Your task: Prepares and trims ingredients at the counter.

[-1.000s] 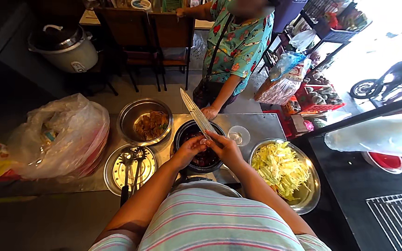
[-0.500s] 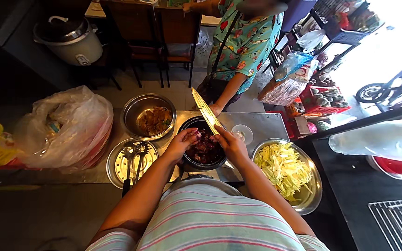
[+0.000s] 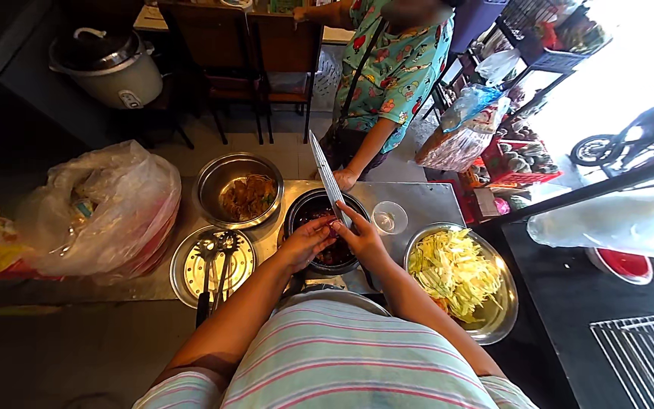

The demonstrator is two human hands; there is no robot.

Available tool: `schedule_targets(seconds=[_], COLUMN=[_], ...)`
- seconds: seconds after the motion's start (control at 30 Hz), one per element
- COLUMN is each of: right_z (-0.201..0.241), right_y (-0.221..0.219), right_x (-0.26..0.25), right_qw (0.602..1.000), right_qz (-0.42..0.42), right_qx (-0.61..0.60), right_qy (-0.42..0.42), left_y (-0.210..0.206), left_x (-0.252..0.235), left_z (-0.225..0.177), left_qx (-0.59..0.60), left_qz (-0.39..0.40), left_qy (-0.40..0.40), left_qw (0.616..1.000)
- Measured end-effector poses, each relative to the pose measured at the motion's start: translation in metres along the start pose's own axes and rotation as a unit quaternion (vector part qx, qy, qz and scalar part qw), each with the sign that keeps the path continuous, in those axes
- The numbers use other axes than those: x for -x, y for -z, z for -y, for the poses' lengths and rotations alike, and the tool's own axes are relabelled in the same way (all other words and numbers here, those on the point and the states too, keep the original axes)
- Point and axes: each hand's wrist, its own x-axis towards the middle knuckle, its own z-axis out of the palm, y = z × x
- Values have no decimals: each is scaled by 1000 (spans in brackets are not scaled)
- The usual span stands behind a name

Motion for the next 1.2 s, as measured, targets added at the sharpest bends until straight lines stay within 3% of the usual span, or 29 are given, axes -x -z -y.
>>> schedule_targets(seconds=[0.2,0.4,0.5,0.6,0.7,0.83,1.07,1.2], right_z=[-5,-12,-16,-18,-11,-18,-23,-16], right_y=[-1,3,13,23,22,9,-6,-7], right_x=[5,5,2,2,1,1,-1,-4], right_qw=[1000,988,987,968,917,871,837,829], right_qz=[-24,-73,-82,-82,-25,-2,-75,-57], right_qx=[-3,116,119,239,391,485,537,547], right_qy=[14,77,66,0,-74,-78,-72,-97], left_y=[-7,-7,7,45,74,91,104,104], left_x=[0,0,8,16,29,31,-2,-15], left_z=[5,1,-15,-27,-37,-19,17,20], left_qx=[-13,-188,-321,-418,-508,-535,-487,-486], left_qz=[-19,-71,-160,-270,-312,-291,-311,-298], left_qy=[-4,-58,-96,-136,-71,42,61,102], left_qw=[1000,978,929,856,800,792,814,815])
